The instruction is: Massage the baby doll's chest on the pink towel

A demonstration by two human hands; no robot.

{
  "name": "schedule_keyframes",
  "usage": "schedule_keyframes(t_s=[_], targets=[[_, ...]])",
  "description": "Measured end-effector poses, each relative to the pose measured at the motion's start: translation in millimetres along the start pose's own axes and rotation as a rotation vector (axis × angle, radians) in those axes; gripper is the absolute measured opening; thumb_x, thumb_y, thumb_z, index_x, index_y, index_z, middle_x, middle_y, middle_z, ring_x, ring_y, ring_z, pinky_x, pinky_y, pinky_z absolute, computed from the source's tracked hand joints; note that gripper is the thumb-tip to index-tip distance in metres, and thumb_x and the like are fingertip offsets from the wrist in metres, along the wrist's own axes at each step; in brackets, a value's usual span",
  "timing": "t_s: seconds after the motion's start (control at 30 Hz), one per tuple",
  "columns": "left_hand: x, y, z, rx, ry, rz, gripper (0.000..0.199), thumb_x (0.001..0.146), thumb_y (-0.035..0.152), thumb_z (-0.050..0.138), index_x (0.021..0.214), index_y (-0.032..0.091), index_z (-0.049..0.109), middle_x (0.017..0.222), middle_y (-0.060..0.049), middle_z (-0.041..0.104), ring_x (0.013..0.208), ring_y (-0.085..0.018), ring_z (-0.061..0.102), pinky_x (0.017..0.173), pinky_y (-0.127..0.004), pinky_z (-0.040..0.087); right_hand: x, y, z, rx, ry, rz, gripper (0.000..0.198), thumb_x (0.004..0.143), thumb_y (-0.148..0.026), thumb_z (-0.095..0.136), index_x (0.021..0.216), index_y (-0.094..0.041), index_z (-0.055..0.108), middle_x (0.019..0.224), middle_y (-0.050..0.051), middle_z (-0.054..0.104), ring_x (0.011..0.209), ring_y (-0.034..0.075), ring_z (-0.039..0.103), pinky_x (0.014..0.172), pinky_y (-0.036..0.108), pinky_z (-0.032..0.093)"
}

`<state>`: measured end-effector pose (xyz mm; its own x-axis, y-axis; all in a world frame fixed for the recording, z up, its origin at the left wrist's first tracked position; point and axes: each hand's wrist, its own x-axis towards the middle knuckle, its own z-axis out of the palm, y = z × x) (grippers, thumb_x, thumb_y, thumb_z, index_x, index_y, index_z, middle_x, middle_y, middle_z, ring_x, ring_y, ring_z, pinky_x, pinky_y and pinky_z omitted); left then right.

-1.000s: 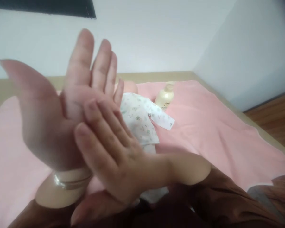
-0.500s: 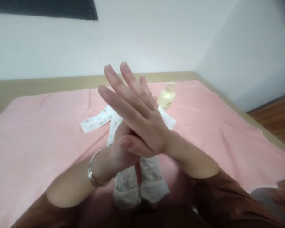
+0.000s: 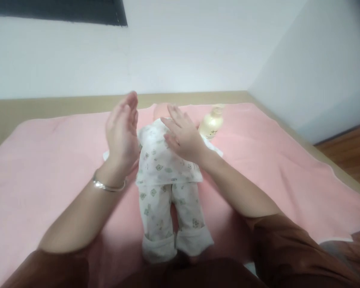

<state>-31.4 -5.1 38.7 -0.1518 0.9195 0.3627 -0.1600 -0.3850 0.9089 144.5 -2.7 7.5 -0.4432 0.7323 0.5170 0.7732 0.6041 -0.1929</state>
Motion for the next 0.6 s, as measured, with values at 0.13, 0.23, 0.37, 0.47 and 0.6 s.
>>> schedule_keyframes(t_s=[0.13,0.23,0.37,0.47,0.6], targets=[[2,-52,1,0.320,0.027,-0.081,0.034,0.092,0.024,0.050,0.121,0.021,0.067,0.139,-0.005,0.064,0.137,-0.022,0.054,0.123,-0.042,0.039,-7,-18,22,0.110,-0.092,0.007,0.052,0.098,-0.025,0.036,0.147,-0.010,0.047,0.164,0.015,0.032,0.155,0.030,0.024,0.125,0.057,0.025],[-8,-76,6,0.451,-0.051,-0.060,0.038,0.091,0.021,0.043,0.120,0.020,0.067,0.135,-0.006,0.067,0.131,-0.022,0.059,0.120,-0.044,0.042,-10,-25,33,0.123,-0.151,0.043,0.056,0.093,-0.016,0.037,0.146,-0.002,0.046,0.160,0.018,0.038,0.153,0.031,0.028,0.128,0.054,0.021],[-15,-86,7,0.575,-0.077,0.015,0.042,0.094,0.023,0.037,0.126,0.018,0.065,0.136,-0.008,0.066,0.128,-0.021,0.060,0.118,-0.043,0.044,-5,-14,38,0.148,-0.218,0.061,0.055,0.093,-0.013,0.034,0.145,-0.007,0.051,0.159,0.013,0.042,0.153,0.029,0.030,0.129,0.055,0.016],[-13,-87,5,0.664,-0.129,0.043,0.044,0.096,0.025,0.036,0.131,0.017,0.061,0.143,-0.009,0.061,0.136,-0.023,0.054,0.122,-0.046,0.039,2,8,38,0.157,-0.246,0.135,0.052,0.099,-0.024,0.033,0.149,-0.017,0.048,0.163,0.008,0.037,0.155,0.031,0.025,0.127,0.061,0.015],[-7,-87,5,0.800,-0.237,0.028,0.051,0.092,0.025,0.041,0.139,0.013,0.056,0.153,-0.011,0.052,0.150,-0.026,0.038,0.130,-0.049,0.025,8,35,37,0.118,-0.223,0.289,0.056,0.102,-0.036,0.034,0.153,-0.013,0.042,0.164,0.013,0.033,0.154,0.034,0.025,0.126,0.059,0.018]])
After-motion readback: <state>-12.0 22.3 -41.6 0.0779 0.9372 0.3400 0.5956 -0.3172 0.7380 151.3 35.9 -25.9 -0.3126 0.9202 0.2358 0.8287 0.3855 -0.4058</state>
